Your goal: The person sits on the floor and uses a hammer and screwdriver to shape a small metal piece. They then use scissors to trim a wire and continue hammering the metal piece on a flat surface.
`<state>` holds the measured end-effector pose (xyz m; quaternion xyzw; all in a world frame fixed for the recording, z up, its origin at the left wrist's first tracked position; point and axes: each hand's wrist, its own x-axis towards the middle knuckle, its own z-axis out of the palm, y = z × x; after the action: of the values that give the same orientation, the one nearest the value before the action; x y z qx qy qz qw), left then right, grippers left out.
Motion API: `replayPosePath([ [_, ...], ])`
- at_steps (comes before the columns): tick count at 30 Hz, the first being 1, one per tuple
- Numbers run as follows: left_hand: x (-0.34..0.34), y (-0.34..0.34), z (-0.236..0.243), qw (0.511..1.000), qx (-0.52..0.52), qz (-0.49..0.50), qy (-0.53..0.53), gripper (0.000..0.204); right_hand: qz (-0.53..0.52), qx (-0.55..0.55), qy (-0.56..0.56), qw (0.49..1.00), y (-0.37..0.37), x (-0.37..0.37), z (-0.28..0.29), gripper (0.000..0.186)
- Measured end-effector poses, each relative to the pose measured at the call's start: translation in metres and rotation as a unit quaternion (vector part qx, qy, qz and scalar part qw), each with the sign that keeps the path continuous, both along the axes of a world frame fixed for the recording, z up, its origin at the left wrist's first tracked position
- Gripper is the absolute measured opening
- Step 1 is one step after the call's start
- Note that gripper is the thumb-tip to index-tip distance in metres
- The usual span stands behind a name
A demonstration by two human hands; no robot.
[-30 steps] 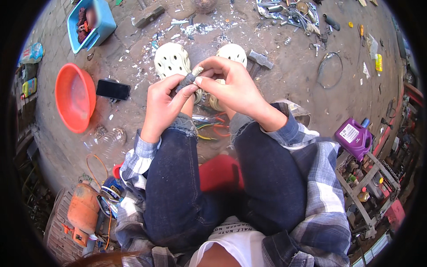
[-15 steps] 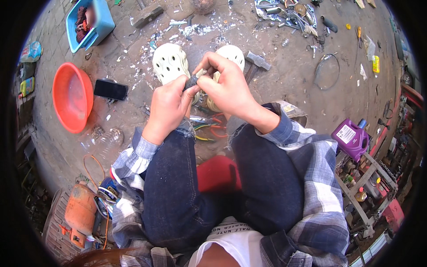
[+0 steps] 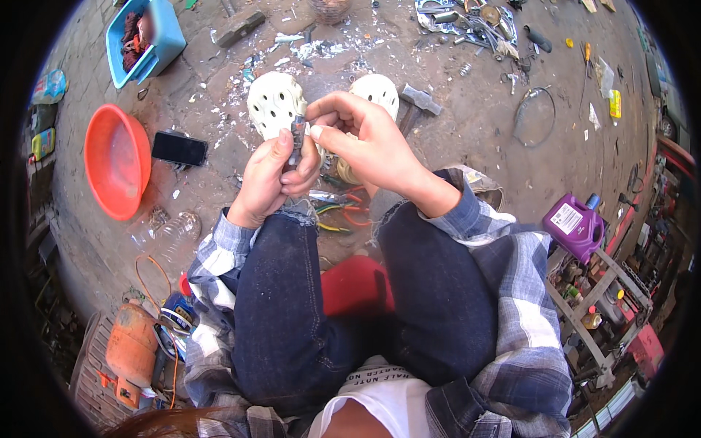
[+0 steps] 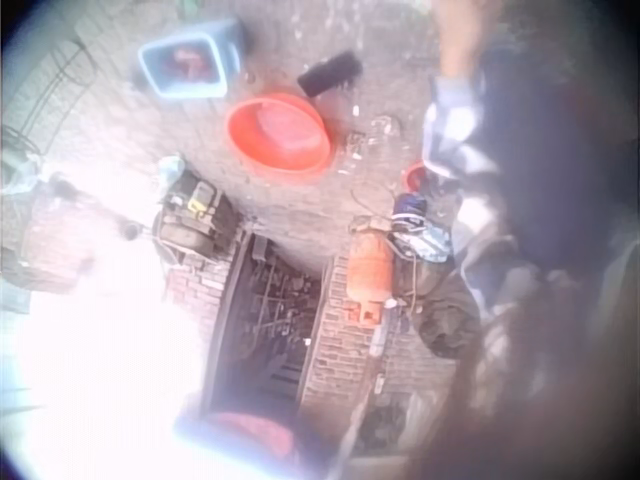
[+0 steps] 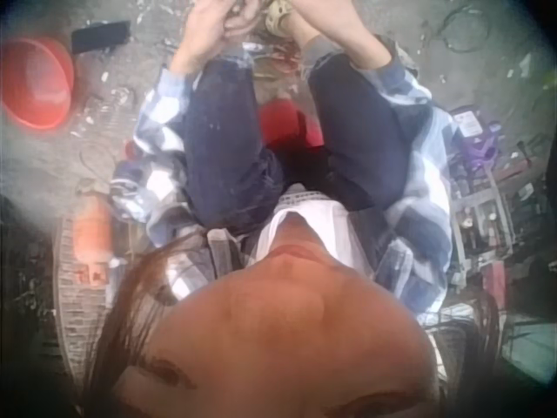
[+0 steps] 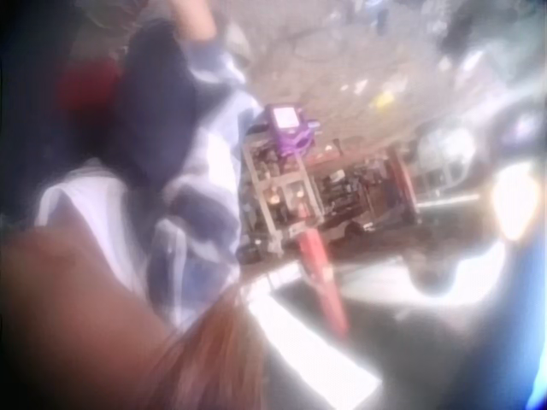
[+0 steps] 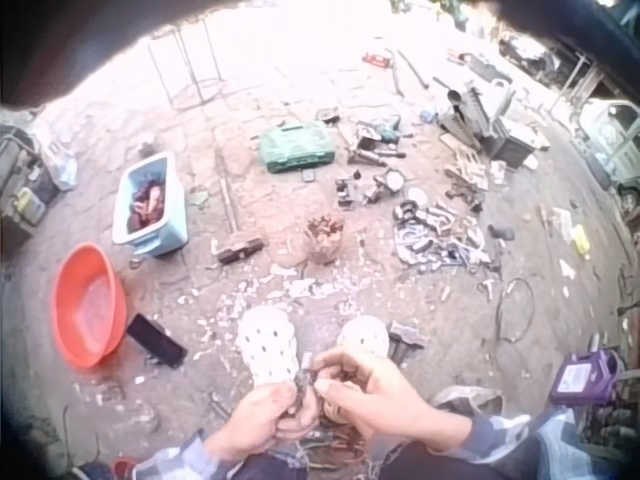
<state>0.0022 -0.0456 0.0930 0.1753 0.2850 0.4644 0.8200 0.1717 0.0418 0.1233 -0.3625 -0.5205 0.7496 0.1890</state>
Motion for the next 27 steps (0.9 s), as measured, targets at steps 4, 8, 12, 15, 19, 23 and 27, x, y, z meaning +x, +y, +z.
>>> replayPosePath([
  [4, -0.001, 0.001, 0.002, 0.999, 0.005, -0.032, 0.006, 0.047, -0.007, 0.023, 0.005, 1.0, 0.0, -0.003, 0.0, 0.021],
  [8, 0.008, 0.002, 0.006, 0.987, 0.048, 0.047, 0.144, 0.039, -0.01, 0.136, -0.006, 0.991, 0.0, -0.002, -0.003, 0.022],
  [12, 0.009, 0.001, 0.009, 0.967, 0.06, 0.085, 0.233, 0.033, -0.006, 0.187, -0.027, 0.982, 0.001, -0.003, 0.0, 0.024],
  [15, 0.005, 0.002, 0.005, 0.96, 0.057, 0.114, 0.251, 0.028, -0.055, 0.217, -0.049, 0.973, 0.006, 0.012, -0.013, 0.027],
  [19, -0.006, 0.005, 0.011, 0.937, 0.063, 0.196, 0.284, 0.03, -0.359, 0.008, -0.132, 0.924, -0.009, 0.087, -0.073, 0.018],
  [23, -0.018, -0.007, 0.026, 0.903, 0.071, 0.267, 0.33, 0.032, -0.371, 0.024, -0.344, 0.862, -0.097, 0.167, -0.184, 0.023],
  [27, -0.04, -0.037, 0.04, 0.893, 0.05, 0.284, 0.346, 0.024, -0.25, 0.1, -0.527, 0.806, -0.187, 0.172, -0.228, 0.026],
])
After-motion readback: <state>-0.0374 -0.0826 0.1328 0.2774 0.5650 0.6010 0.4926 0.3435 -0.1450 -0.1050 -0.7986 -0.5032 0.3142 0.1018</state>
